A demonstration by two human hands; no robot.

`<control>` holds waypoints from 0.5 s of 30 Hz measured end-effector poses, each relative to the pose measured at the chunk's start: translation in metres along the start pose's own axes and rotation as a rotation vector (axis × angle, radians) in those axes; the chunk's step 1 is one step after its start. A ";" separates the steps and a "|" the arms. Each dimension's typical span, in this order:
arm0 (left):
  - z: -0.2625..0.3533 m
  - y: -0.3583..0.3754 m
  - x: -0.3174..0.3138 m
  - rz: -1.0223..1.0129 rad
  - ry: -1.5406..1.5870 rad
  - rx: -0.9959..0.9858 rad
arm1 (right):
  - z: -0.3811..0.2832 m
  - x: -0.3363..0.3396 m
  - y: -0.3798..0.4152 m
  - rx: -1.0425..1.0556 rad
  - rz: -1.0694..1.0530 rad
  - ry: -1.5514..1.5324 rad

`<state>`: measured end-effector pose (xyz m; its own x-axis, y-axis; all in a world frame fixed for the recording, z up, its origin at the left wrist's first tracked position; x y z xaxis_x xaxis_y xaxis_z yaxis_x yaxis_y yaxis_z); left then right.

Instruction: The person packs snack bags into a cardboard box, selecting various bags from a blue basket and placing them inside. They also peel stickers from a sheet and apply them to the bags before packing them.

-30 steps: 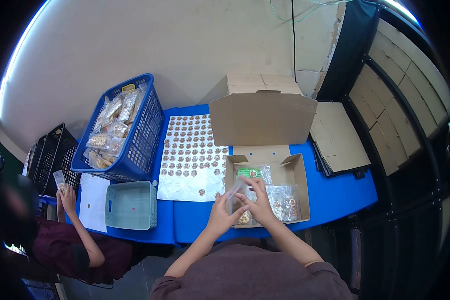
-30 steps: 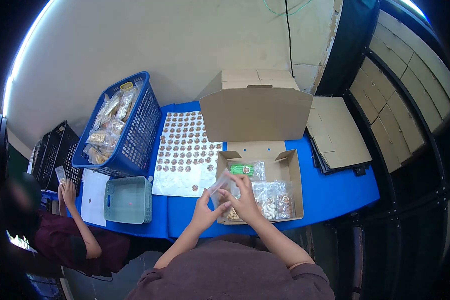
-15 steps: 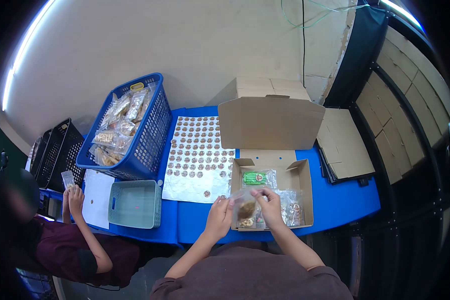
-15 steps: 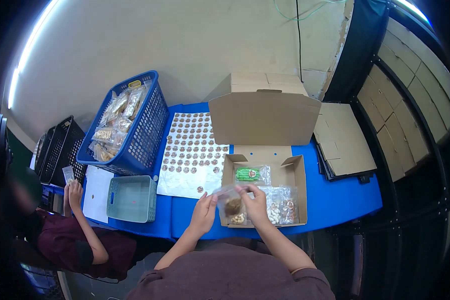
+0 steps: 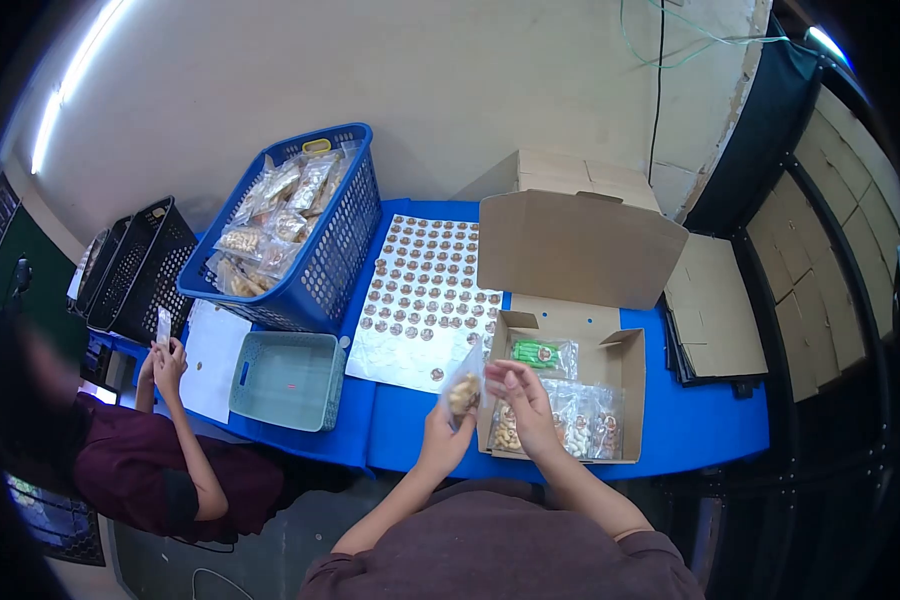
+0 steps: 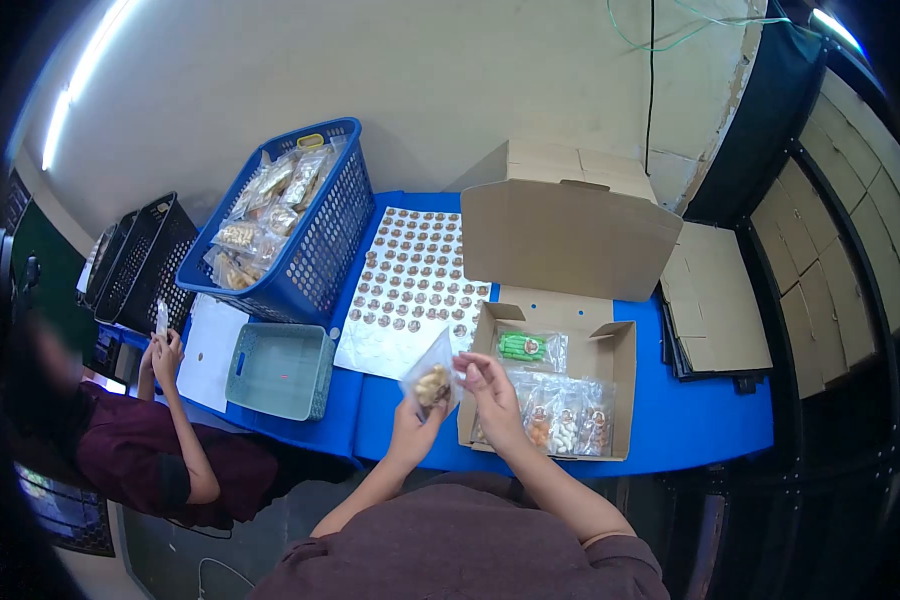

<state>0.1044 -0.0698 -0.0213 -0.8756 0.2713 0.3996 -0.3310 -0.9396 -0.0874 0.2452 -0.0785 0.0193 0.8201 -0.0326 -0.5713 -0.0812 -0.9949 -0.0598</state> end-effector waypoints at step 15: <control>0.020 -0.005 -0.008 -0.158 0.498 0.053 | 0.013 0.017 0.006 -0.198 0.038 0.045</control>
Point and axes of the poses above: each hand's wrist, its own y-axis away from the middle knuckle, its own x-axis out of the back of the hand, z = x × y, the point moved 4 cm from there along -y, towards the middle knuckle, and after that the axes turned 12 degrees about -y, right-handed, at the moved point
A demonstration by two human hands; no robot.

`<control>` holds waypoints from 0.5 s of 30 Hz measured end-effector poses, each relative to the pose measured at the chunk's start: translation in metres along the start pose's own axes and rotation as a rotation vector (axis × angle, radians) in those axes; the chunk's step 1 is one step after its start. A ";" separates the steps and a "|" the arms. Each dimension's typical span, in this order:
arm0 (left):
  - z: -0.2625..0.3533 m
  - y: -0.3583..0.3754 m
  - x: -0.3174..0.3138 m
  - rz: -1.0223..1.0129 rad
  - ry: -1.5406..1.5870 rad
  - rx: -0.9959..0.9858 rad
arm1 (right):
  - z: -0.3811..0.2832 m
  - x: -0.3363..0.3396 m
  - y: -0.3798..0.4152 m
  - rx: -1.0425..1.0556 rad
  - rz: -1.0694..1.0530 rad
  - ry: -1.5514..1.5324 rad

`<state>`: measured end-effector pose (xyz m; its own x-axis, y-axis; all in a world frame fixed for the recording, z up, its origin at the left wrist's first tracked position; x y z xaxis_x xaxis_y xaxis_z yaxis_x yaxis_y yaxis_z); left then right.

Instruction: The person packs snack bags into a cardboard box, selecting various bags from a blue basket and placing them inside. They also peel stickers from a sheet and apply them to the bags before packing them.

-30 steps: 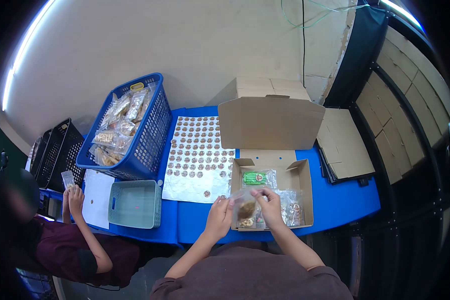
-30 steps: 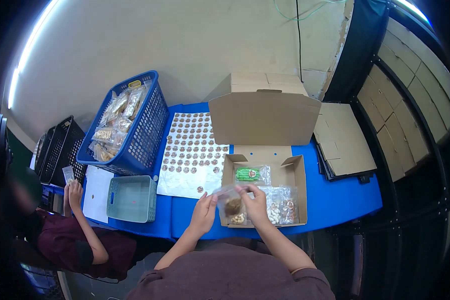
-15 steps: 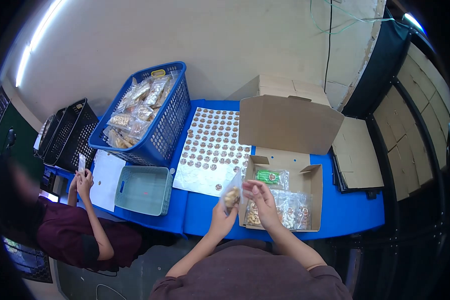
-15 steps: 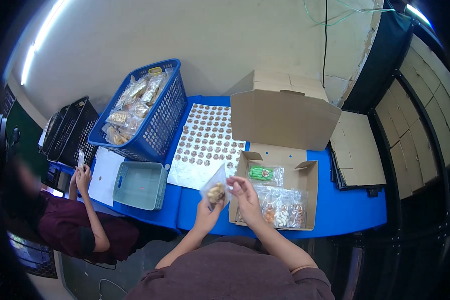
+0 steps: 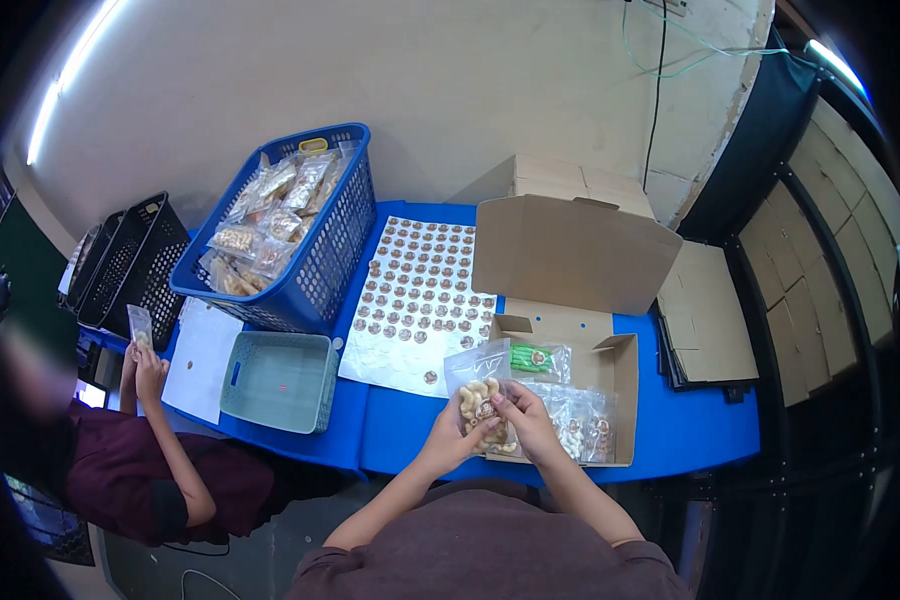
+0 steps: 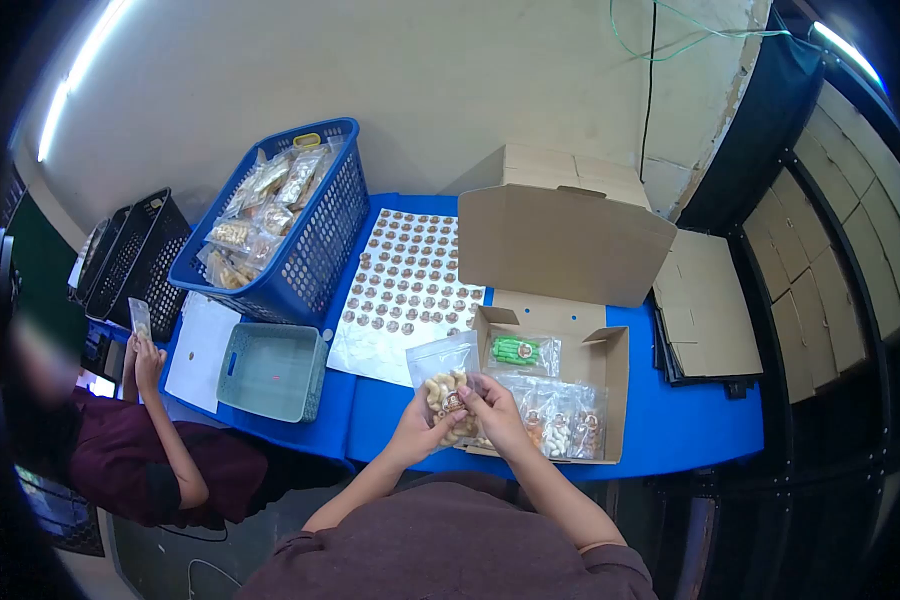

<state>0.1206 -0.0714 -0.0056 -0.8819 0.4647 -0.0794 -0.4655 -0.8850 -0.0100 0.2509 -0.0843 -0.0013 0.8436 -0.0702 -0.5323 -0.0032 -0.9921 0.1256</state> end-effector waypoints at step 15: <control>0.004 -0.022 0.111 0.171 -0.289 -0.044 | -0.075 0.251 0.014 0.297 0.859 0.026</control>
Point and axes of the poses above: each hand's wrist, its own y-axis away from the middle knuckle, its own x-axis out of the back of the hand, z = x × y, the point moved 4 cm from there along -y, towards the middle knuckle, and after that the axes turned 12 degrees about -y, right-handed, at the moved point
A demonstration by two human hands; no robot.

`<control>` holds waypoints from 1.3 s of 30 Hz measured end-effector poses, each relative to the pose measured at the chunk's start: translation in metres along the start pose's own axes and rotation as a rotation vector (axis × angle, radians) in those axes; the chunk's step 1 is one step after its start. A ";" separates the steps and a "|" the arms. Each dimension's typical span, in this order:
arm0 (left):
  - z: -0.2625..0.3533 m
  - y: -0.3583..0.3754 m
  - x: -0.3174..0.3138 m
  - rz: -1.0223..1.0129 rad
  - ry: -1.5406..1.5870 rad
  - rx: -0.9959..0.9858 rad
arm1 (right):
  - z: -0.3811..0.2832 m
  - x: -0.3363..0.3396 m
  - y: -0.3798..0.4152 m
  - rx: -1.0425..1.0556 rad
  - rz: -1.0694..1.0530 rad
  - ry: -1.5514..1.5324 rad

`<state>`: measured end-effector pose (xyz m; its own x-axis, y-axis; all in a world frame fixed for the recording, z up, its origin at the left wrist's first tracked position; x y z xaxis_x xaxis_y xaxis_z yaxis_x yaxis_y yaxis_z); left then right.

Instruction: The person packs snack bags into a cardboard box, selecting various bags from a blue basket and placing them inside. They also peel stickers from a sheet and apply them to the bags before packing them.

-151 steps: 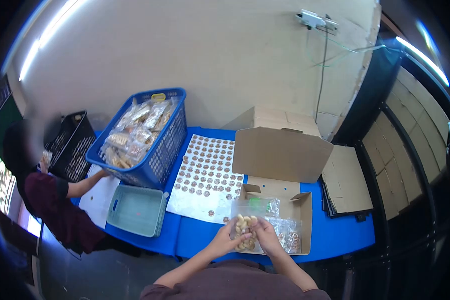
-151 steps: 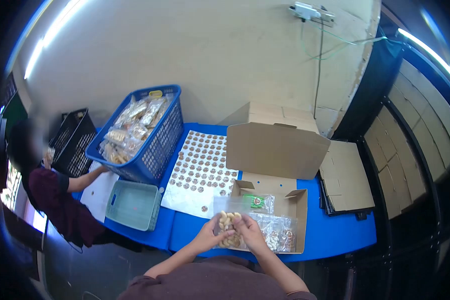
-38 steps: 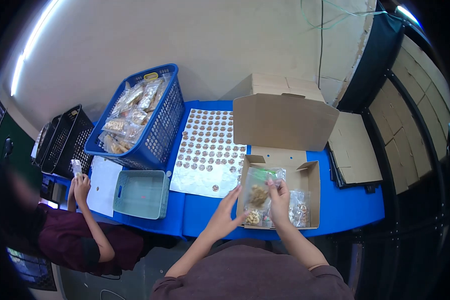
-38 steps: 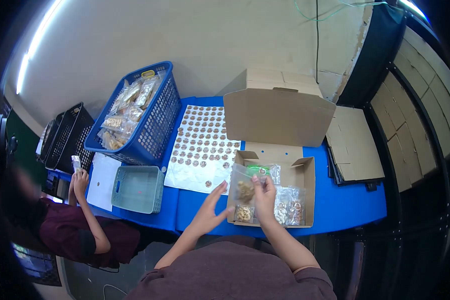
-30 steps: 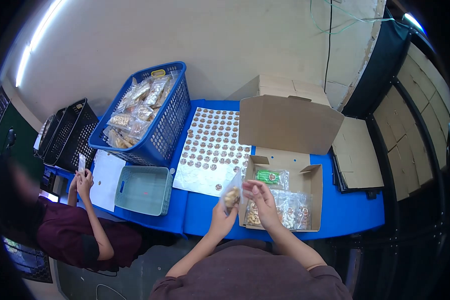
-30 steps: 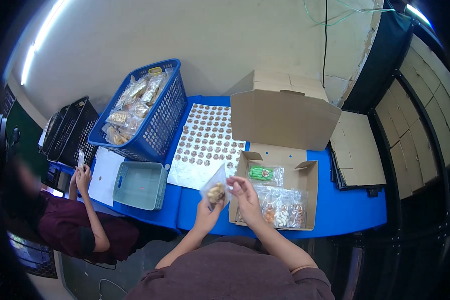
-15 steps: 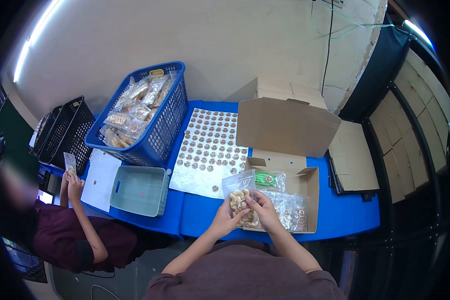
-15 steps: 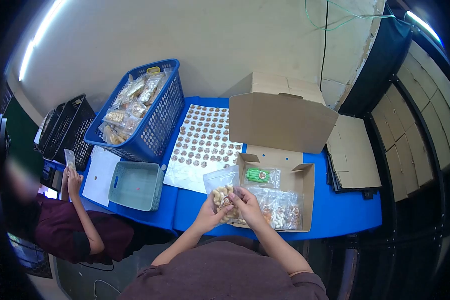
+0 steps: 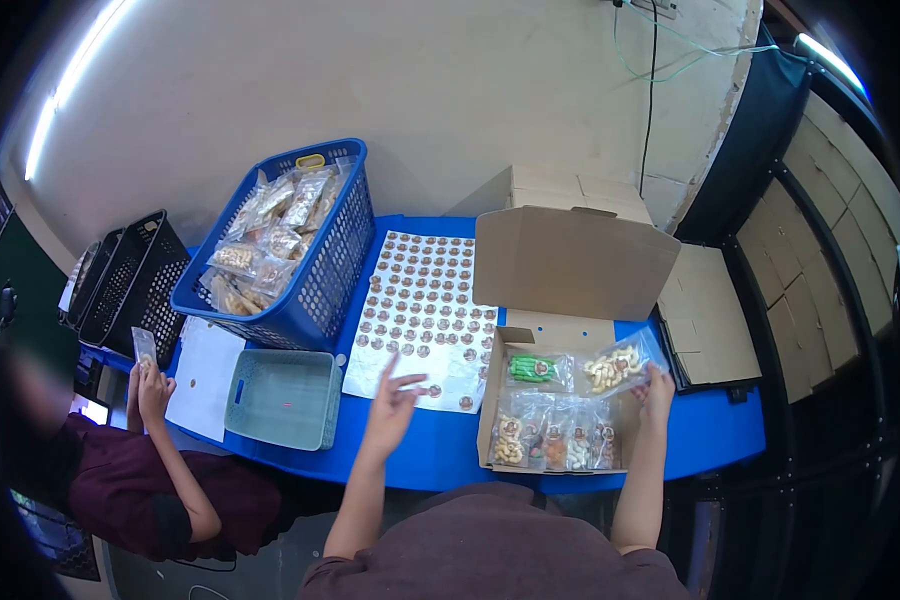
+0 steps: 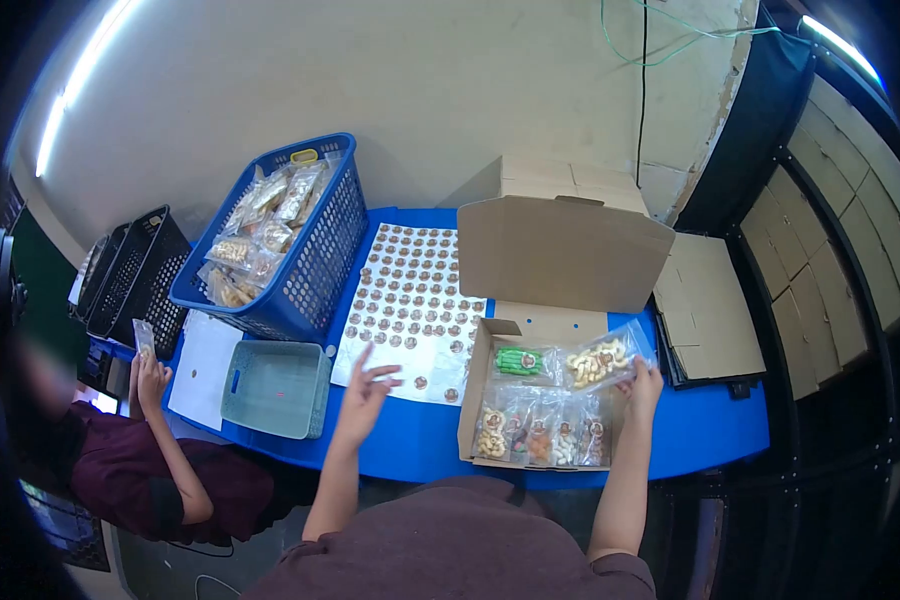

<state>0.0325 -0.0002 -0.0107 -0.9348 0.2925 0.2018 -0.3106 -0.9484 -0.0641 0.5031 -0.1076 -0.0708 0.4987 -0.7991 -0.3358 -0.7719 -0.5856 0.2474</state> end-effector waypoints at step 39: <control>0.019 -0.295 0.297 -0.250 -1.283 0.479 | -0.038 -0.016 -0.002 0.768 -0.071 0.938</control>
Point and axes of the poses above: each hand's wrist, its own y-axis away from the middle knuckle, its own x-axis out of the back of the hand, z = x × y, the point moved 4 cm from there along -y, towards the middle knuckle, and after that the axes turned 12 degrees about -y, right-handed, at the moved point
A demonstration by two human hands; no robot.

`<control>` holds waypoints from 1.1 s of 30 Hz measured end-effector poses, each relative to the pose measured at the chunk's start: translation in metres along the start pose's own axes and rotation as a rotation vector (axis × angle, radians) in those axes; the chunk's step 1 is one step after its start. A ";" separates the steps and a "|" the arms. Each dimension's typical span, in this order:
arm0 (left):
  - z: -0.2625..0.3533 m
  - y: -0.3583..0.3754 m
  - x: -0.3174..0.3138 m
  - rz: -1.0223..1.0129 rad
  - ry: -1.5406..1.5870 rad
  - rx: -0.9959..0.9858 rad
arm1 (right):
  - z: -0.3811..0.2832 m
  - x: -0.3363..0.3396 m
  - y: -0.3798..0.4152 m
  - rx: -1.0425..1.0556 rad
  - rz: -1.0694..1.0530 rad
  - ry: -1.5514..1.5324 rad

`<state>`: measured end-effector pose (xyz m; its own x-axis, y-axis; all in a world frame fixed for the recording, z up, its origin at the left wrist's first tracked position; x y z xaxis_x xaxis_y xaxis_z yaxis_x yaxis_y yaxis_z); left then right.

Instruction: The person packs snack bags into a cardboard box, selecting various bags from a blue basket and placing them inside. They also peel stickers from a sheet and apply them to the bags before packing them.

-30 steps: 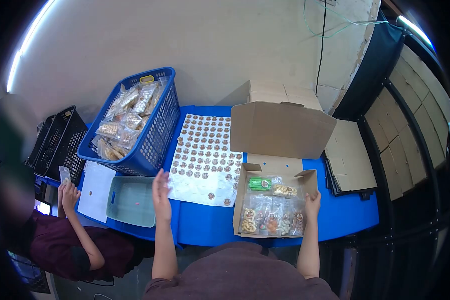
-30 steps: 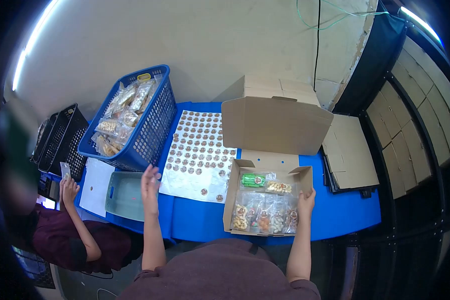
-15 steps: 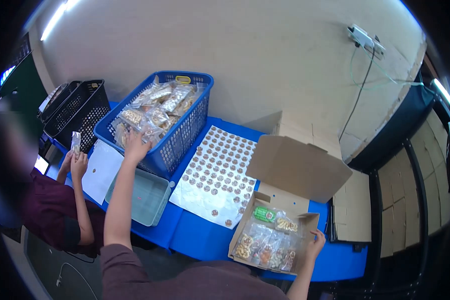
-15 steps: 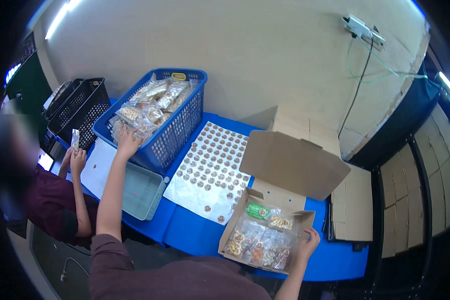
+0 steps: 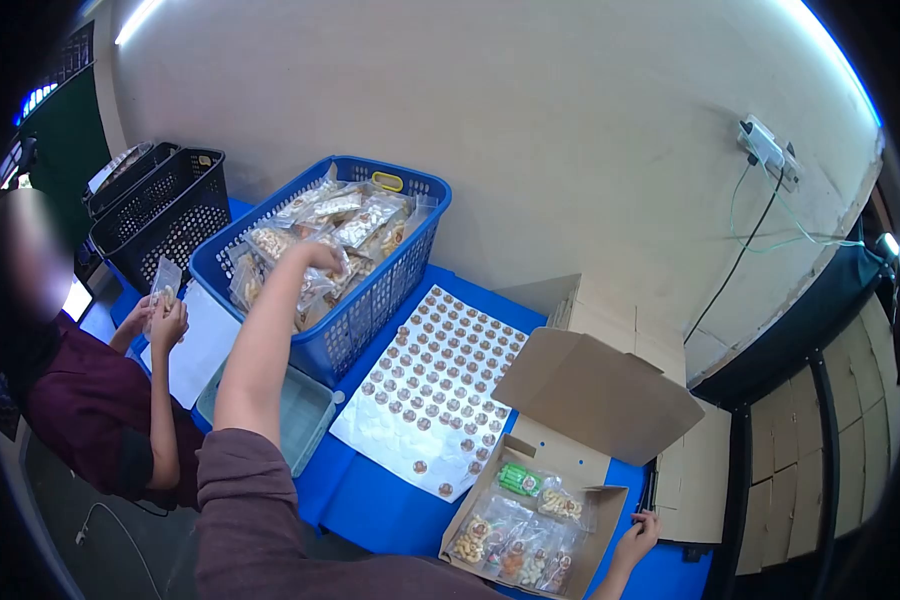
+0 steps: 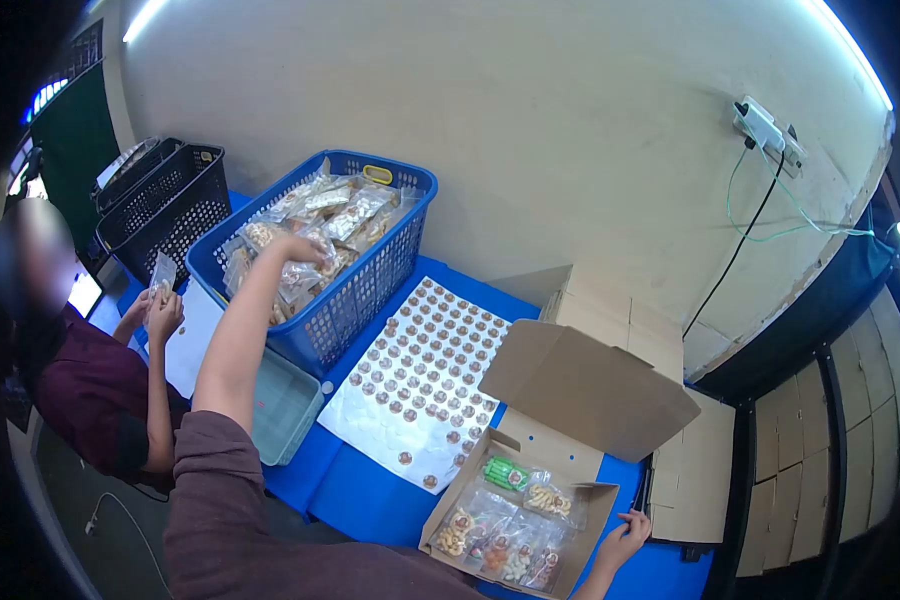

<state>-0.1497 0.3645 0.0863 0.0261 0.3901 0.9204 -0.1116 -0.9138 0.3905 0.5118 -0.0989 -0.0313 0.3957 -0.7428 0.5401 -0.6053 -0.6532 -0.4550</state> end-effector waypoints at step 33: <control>-0.031 -0.133 -0.129 -0.324 -0.118 0.002 | -0.031 -0.029 -0.014 0.081 -0.069 0.074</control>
<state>-0.1688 0.4390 -0.0850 0.1748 0.6447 0.7442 -0.0767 -0.7446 0.6630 0.4869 -0.0638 -0.0186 0.3807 -0.6847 0.6215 -0.5194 -0.7144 -0.4689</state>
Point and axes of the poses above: each hand's wrist, its own y-axis away from the middle knuckle, its own x-axis out of the back of the hand, z = x × y, the point moved 4 cm from there along -y, towards the middle knuckle, and after that the axes turned 12 degrees about -y, right-handed, at the moved point
